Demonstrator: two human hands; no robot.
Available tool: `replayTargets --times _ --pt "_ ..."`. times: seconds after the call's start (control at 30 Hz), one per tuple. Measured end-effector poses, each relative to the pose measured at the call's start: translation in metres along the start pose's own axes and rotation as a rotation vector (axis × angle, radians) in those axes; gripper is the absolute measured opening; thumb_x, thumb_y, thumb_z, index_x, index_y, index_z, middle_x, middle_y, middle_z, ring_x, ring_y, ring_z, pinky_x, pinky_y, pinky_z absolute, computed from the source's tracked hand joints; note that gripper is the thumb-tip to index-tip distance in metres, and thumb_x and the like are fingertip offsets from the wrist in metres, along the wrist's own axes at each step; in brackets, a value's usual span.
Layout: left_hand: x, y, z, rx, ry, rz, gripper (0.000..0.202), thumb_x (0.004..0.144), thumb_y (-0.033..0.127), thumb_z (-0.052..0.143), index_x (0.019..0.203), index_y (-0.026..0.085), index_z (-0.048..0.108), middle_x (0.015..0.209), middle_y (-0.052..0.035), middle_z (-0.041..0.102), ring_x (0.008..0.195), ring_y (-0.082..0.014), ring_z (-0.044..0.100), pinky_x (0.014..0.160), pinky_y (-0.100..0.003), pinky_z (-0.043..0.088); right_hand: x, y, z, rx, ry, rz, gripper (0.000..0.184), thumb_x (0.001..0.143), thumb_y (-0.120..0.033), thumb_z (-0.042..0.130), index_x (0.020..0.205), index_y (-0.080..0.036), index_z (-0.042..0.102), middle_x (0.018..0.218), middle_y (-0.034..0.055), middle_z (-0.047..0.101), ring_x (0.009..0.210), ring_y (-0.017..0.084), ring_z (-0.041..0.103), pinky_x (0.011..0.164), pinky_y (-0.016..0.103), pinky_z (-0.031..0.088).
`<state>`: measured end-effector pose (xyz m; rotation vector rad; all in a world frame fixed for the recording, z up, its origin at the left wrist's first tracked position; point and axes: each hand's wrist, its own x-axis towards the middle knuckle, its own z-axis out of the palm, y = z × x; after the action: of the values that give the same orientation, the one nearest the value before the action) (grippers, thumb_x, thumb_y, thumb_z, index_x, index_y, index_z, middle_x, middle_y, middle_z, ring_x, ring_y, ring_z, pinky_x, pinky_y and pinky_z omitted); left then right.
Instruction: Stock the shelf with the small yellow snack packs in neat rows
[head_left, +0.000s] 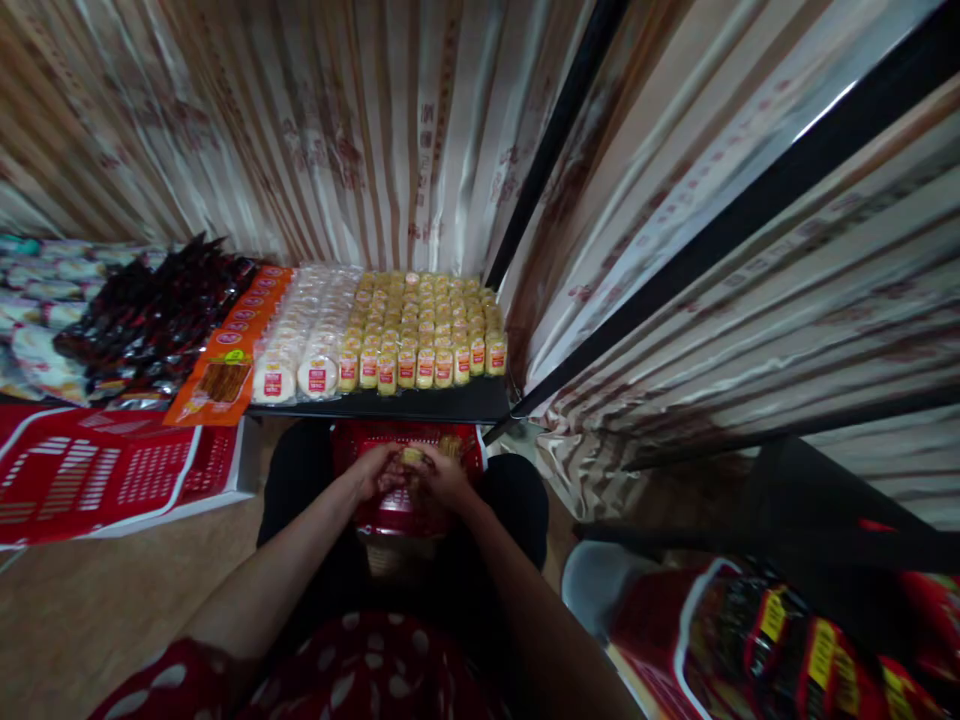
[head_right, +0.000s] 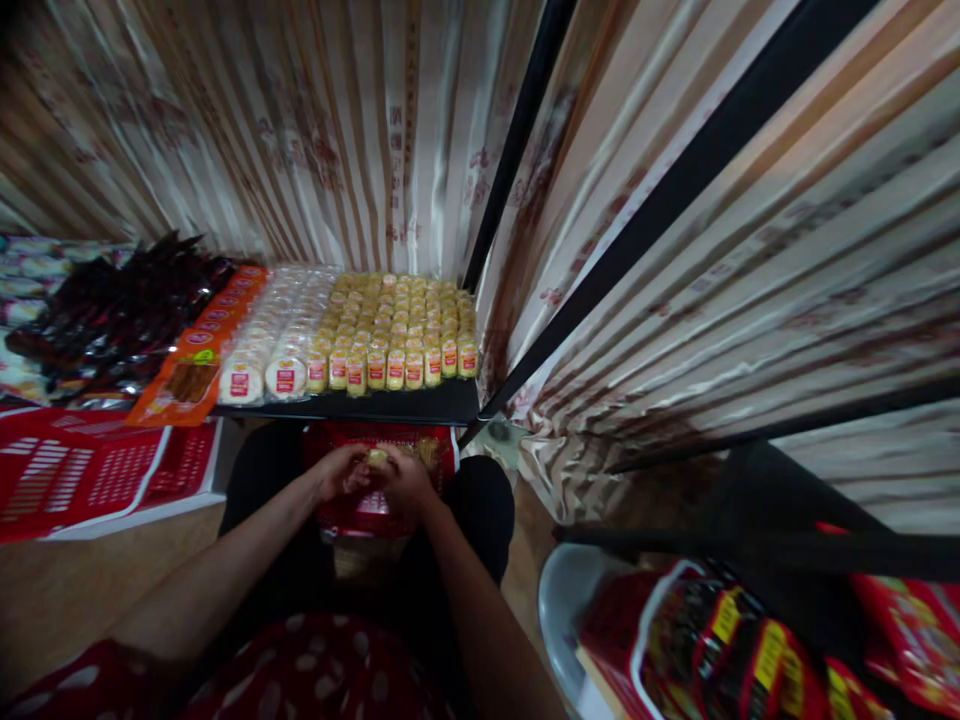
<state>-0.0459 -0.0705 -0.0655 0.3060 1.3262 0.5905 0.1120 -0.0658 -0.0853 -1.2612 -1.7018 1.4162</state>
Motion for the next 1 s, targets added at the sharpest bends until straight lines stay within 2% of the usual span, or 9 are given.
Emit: replayTargets --times 0.13,0.33,0.53,0.7,0.83,1.0 --pt "-0.018 0.007 0.005 0.017 -0.034 0.021 0.027 0.075 0.039 0.051 0.065 0.014 0.053 0.046 0.0022 0.049 0.036 -0.0064 0.045 0.033 -0.015 0.017 0.006 -0.005 -0.009 0.136 0.098 0.023 0.037 0.08 -0.028 0.046 0.115 -0.02 0.055 0.092 0.0036 0.067 0.079 0.014 0.062 0.074 0.029 0.05" --pt "-0.036 0.004 0.013 0.107 -0.099 0.192 0.022 0.064 0.033 0.068 0.073 0.015 0.059 0.043 0.0086 0.044 0.035 -0.0029 0.033 0.037 -0.016 0.016 0.007 -0.019 -0.029 0.287 0.197 0.065 0.04 0.077 -0.041 0.052 0.11 -0.019 0.057 0.091 0.0038 0.066 0.076 0.014 0.062 0.065 0.025 0.05" --pt "-0.037 0.002 0.024 0.201 -0.028 0.411 0.023 0.063 0.032 0.07 0.077 0.015 0.064 0.059 0.0035 0.059 0.049 -0.0057 0.047 0.047 -0.017 0.033 0.004 -0.025 -0.036 0.373 0.278 0.132 0.04 0.073 -0.046 0.057 0.103 -0.019 0.059 0.08 0.0019 0.066 0.066 0.013 0.061 0.058 0.023 0.048" --pt "-0.029 0.001 0.036 0.113 -0.053 0.477 0.028 0.063 0.024 0.07 0.088 0.015 0.063 0.069 0.0005 0.064 0.059 -0.0095 0.056 0.056 -0.02 0.042 0.004 -0.028 -0.037 0.411 0.333 0.128 0.041 0.071 -0.044 0.059 0.103 -0.018 0.058 0.07 -0.0006 0.064 0.059 0.011 0.058 0.052 0.021 0.044" --pt "-0.022 0.007 0.049 0.106 -0.03 0.544 0.023 0.065 0.022 0.068 0.085 0.014 0.062 0.065 0.0013 0.062 0.056 -0.0087 0.055 0.055 -0.02 0.043 0.005 -0.03 -0.038 0.423 0.38 0.098 0.044 0.073 -0.045 0.057 0.109 -0.02 0.052 0.072 -0.0008 0.064 0.06 0.012 0.059 0.055 0.023 0.046" --pt "-0.015 0.023 0.068 0.062 0.026 0.636 0.024 0.062 0.021 0.07 0.082 0.015 0.059 0.06 0.0044 0.058 0.052 -0.0072 0.052 0.053 -0.018 0.041 0.007 -0.029 -0.037 0.354 0.429 -0.028 0.043 0.07 -0.037 0.062 0.108 -0.021 0.05 0.093 0.005 0.068 0.081 0.017 0.065 0.075 0.031 0.052"
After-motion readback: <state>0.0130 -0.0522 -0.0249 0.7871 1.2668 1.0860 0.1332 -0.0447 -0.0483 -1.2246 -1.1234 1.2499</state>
